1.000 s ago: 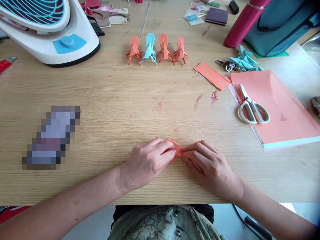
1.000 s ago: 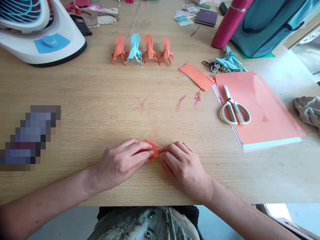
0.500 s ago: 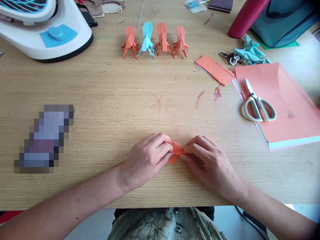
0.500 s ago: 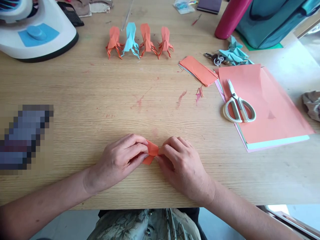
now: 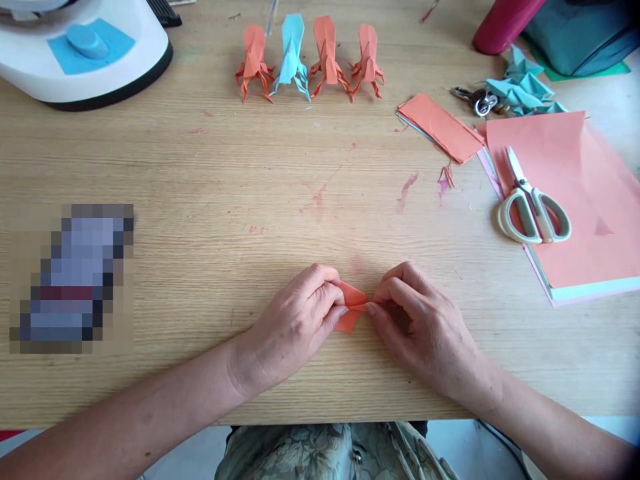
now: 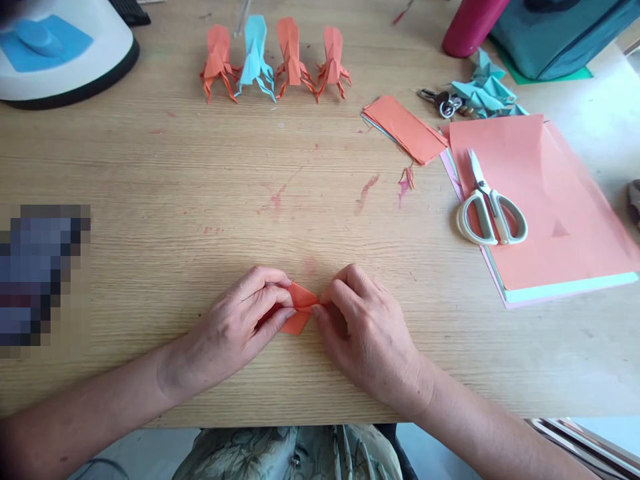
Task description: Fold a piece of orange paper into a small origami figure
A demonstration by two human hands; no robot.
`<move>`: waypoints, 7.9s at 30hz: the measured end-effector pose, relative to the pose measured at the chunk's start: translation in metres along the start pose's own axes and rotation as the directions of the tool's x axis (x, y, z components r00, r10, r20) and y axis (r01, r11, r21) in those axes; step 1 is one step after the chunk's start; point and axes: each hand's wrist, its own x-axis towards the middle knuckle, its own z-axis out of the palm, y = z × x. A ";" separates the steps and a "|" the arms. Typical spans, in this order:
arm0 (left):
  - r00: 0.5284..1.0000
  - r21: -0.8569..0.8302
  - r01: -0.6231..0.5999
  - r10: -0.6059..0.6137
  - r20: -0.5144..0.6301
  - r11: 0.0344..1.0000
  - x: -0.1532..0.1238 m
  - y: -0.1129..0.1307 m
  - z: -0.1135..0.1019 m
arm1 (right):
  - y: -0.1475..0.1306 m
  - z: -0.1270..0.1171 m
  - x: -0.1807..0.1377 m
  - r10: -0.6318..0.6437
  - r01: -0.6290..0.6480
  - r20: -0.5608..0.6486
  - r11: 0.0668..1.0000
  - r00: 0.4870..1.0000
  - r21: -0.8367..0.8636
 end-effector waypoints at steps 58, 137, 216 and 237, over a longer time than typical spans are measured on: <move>1.000 -0.002 -0.003 0.003 -0.022 1.000 -0.002 0.003 -0.001 | 0.000 0.004 0.005 0.096 -0.084 0.041 0.972 0.995 -0.221; 0.946 0.683 -0.320 0.184 0.266 0.656 -0.023 0.033 0.010 | -0.028 0.026 -0.041 -0.124 0.128 0.042 0.834 0.991 -0.537; 0.873 -0.888 0.163 -0.481 -0.073 0.429 0.076 -0.023 0.003 | 0.022 -0.001 0.057 0.184 -0.144 0.040 0.596 0.982 0.790; 0.935 -0.797 0.084 -0.323 -0.144 0.598 0.074 -0.019 -0.005 | 0.026 0.001 0.051 0.082 -0.142 0.117 0.658 0.990 0.739</move>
